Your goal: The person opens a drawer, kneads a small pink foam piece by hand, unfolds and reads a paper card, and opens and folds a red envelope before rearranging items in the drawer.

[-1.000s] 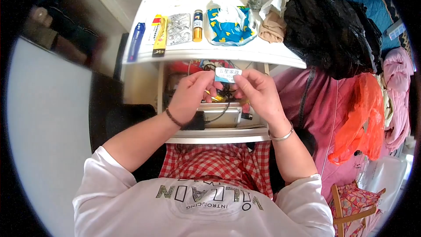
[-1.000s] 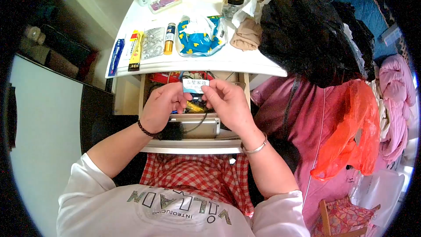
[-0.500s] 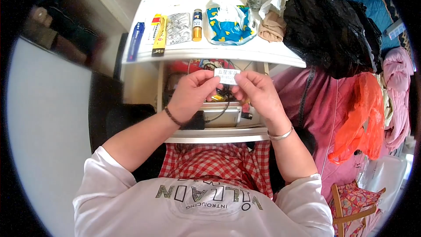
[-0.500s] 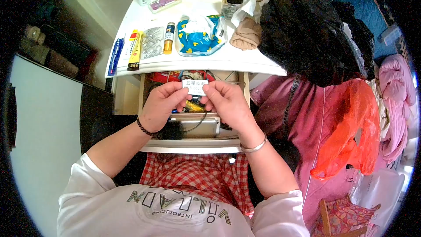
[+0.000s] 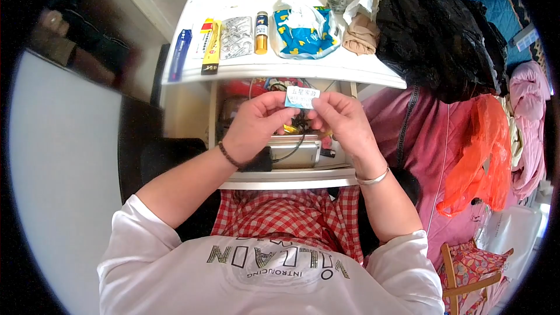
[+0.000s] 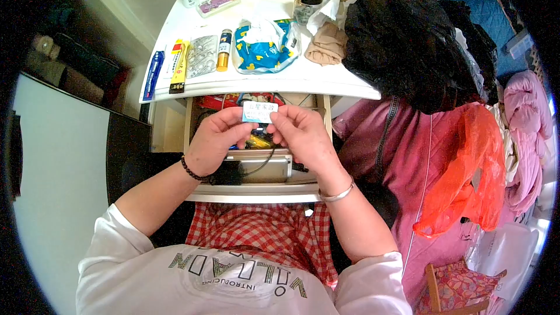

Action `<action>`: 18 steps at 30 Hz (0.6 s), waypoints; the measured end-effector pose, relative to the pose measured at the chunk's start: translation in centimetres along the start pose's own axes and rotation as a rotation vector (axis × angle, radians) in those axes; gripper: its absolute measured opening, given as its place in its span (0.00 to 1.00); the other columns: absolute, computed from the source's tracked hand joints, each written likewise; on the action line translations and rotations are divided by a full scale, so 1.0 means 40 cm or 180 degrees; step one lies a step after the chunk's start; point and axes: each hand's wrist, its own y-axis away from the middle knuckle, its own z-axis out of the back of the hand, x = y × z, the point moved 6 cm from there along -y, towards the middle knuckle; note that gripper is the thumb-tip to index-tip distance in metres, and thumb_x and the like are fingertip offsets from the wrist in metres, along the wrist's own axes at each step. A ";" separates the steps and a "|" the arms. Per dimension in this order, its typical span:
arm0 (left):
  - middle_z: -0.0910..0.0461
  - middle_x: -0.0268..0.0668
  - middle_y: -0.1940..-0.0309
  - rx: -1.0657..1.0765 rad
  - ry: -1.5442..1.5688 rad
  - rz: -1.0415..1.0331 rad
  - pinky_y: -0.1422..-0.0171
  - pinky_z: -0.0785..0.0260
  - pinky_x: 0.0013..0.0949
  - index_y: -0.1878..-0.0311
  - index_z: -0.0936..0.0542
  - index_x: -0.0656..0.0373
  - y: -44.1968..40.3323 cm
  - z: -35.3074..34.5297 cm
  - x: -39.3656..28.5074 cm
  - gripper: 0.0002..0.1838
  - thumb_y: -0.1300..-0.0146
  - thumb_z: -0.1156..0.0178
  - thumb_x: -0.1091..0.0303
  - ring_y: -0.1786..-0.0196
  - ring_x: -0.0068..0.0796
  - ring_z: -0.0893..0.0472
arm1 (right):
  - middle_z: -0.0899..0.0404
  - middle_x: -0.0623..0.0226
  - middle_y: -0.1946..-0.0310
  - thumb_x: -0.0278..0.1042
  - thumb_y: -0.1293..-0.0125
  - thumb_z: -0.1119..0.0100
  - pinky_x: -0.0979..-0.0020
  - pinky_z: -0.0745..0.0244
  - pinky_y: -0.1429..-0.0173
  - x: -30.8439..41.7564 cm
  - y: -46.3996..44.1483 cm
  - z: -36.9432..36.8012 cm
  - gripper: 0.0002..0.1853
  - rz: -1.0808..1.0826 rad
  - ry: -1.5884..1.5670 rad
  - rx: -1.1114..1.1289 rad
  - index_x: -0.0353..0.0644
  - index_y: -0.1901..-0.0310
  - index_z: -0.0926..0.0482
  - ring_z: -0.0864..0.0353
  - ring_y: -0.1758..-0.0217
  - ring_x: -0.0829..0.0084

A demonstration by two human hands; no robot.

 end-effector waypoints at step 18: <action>0.21 0.28 0.69 -0.0165 -0.0103 0.0239 0.67 0.35 0.18 0.59 0.22 0.62 0.000 0.003 0.005 0.08 0.36 0.45 0.69 0.72 0.12 0.29 | 0.25 0.75 0.80 0.35 0.34 0.46 0.84 0.37 0.76 0.005 0.005 -0.004 0.10 0.0170 -0.0117 -0.0250 0.36 0.67 0.22 0.31 0.79 0.87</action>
